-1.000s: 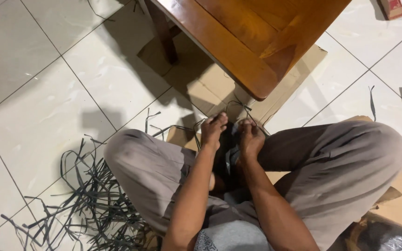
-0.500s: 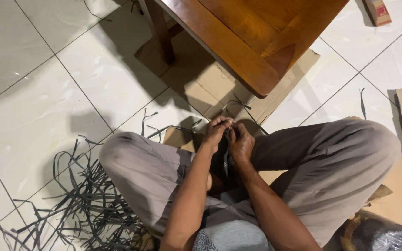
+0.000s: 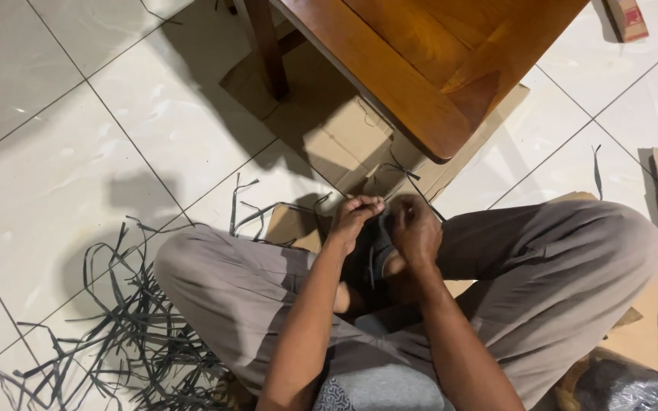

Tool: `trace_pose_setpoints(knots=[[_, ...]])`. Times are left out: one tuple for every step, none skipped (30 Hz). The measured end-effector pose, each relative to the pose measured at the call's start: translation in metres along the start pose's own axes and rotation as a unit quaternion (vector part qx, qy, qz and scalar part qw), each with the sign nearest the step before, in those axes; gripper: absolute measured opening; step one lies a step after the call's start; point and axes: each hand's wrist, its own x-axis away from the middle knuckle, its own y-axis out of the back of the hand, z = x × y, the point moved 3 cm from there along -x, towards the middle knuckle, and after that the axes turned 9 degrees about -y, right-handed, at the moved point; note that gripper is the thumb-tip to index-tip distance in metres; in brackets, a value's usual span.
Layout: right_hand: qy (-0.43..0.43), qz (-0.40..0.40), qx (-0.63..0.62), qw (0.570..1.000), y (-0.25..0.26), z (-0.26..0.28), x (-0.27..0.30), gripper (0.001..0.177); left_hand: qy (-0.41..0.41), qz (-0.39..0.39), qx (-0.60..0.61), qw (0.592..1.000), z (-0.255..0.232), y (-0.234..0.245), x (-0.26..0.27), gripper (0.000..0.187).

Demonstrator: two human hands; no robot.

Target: Wrapping a wooden chair with protective cardboard and securing it with plastic ties.

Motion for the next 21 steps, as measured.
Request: trace_pose_setpoints(knots=[[0.001,0.0,0.001,1.0,-0.007,-0.006,-0.005,0.019,0.0,0.0,0.001,1.0,0.012,0.005,-0.003,0.023],[0.058,-0.016,-0.038,0.997,-0.012,-0.008,-0.01,0.017,0.002,-0.005,-0.032,0.999,0.023,0.01,-0.006,0.023],[0.116,-0.031,-0.076,0.99,-0.018,-0.011,-0.015,0.015,0.004,-0.009,-0.066,0.998,0.035,0.016,-0.009,0.027],[0.117,-0.03,-0.077,0.99,-0.022,-0.01,-0.015,0.015,0.003,-0.01,-0.066,0.998,0.037,0.017,-0.009,0.027],[0.126,-0.031,-0.079,0.988,-0.026,-0.008,-0.014,0.016,0.01,-0.01,-0.083,0.996,0.04,0.017,-0.009,0.031],[0.135,-0.032,-0.083,0.987,-0.03,-0.006,-0.014,0.02,0.017,-0.011,-0.1,0.995,0.043,0.018,-0.01,0.036],[0.136,-0.031,-0.084,0.987,-0.037,-0.01,-0.021,0.02,0.016,-0.012,-0.101,0.995,0.043,0.02,-0.01,0.036],[0.105,-0.019,-0.077,0.991,-0.046,-0.017,-0.029,0.022,0.022,-0.01,-0.113,0.993,0.044,0.022,-0.009,0.043],[0.075,-0.008,-0.071,0.995,-0.054,-0.024,-0.036,0.025,0.028,-0.007,-0.125,0.992,0.045,0.023,-0.008,0.05],[0.074,-0.008,-0.071,0.995,-0.054,-0.024,-0.037,0.025,0.029,-0.007,-0.126,0.992,0.045,0.022,-0.007,0.05],[0.068,-0.006,-0.063,0.996,-0.054,-0.026,-0.039,0.022,0.032,-0.009,-0.143,0.989,0.044,0.02,-0.006,0.051],[0.063,-0.004,-0.056,0.996,-0.055,-0.026,-0.042,0.018,0.034,-0.01,-0.161,0.986,0.043,0.019,-0.006,0.052],[0.062,-0.005,-0.057,0.996,-0.055,-0.027,-0.041,0.018,0.034,-0.01,-0.162,0.986,0.036,0.016,-0.004,0.052],[0.07,-0.017,-0.077,0.994,-0.054,-0.027,-0.039,0.019,0.028,-0.001,-0.169,0.985,0.029,0.014,-0.002,0.053],[0.078,-0.029,-0.097,0.992,-0.054,-0.027,-0.037,0.02,0.022,0.009,-0.176,0.984,0.021,0.011,-0.001,0.054],[0.077,-0.029,-0.098,0.992,-0.051,-0.021,-0.032,0.02,0.023,0.009,-0.177,0.984,0.02,0.013,0.0,0.054],[0.072,-0.031,-0.108,0.991,-0.047,-0.016,-0.026,0.017,0.01,0.01,-0.18,0.984,0.018,0.015,0.001,0.058],[0.066,-0.034,-0.119,0.99,-0.043,-0.011,-0.021,0.013,-0.002,0.013,-0.184,0.983,0.016,0.016,0.002,0.062],[0.065,-0.034,-0.119,0.99,-0.043,-0.011,-0.019,0.013,-0.001,0.014,-0.185,0.983,0.022,0.019,-0.002,0.062],[0.086,-0.029,-0.136,0.987,-0.042,-0.01,-0.019,0.01,-0.028,0.032,-0.22,0.975,0.026,0.019,-0.007,0.06],[0.107,-0.023,-0.153,0.982,-0.041,-0.009,-0.018,0.007,-0.055,0.051,-0.255,0.964,0.03,0.02,-0.012,0.058]])
